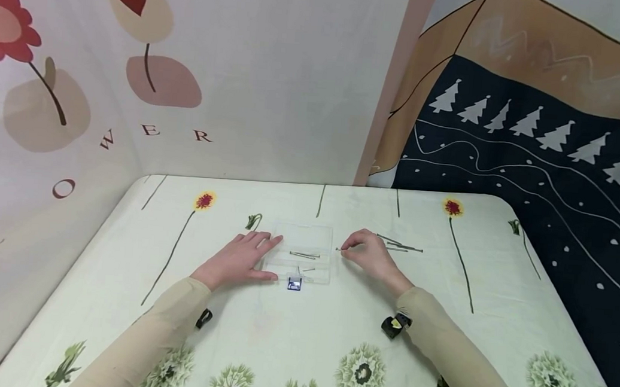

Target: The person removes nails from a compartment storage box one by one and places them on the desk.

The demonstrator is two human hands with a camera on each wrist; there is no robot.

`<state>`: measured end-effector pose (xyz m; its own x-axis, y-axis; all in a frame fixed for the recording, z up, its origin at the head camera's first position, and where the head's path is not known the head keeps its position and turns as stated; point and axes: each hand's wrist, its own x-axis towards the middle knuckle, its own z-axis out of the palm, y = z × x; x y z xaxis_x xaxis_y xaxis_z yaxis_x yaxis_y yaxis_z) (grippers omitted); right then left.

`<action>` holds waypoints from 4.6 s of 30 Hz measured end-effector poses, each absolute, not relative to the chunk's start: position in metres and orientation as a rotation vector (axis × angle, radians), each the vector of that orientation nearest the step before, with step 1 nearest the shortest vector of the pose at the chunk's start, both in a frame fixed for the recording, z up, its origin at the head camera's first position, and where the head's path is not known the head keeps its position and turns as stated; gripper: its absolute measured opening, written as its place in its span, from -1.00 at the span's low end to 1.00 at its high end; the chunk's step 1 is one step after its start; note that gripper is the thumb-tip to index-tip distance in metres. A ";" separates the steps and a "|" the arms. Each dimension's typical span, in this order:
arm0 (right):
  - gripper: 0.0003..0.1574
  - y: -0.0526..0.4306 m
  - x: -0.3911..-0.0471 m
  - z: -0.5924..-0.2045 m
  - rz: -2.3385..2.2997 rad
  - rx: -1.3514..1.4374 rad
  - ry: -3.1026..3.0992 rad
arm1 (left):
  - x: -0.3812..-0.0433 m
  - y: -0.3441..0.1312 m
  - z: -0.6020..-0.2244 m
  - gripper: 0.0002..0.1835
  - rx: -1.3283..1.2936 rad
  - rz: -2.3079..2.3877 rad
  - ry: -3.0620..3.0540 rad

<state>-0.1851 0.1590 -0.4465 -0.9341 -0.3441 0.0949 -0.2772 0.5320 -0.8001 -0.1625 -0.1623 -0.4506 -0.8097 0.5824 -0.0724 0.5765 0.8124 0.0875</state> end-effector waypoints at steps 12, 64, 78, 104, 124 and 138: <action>-0.94 0.192 -0.183 -0.447 -1.390 -0.431 2.730 | -0.162 -0.162 -0.450 -0.01 0.908 0.115 2.888; -0.86 0.255 -0.207 -0.453 -1.075 -0.325 2.840 | -0.162 -0.161 -0.453 0.02 0.855 0.070 2.890; -0.92 0.253 -0.209 -0.451 -1.206 -0.590 2.949 | -0.162 -0.161 -0.453 0.01 0.870 0.053 2.893; -0.88 0.176 -0.200 -0.453 -1.353 -0.700 2.732 | -0.160 -0.160 -0.449 0.01 0.855 0.069 2.888; -0.87 0.136 -0.196 -0.433 -1.391 -0.710 2.571 | -0.160 -0.160 -0.449 -0.01 0.876 0.075 2.899; -0.78 0.107 -0.186 -0.449 -1.207 -0.856 2.614 | -0.161 -0.159 -0.449 -0.01 0.829 0.066 2.882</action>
<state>-0.1856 0.1070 -0.4495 -0.8288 -0.5488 0.1088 -0.4388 0.5170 -0.7350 -0.1612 -0.1590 -0.4494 -0.8381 0.5314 -0.1237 0.5251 0.8471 0.0812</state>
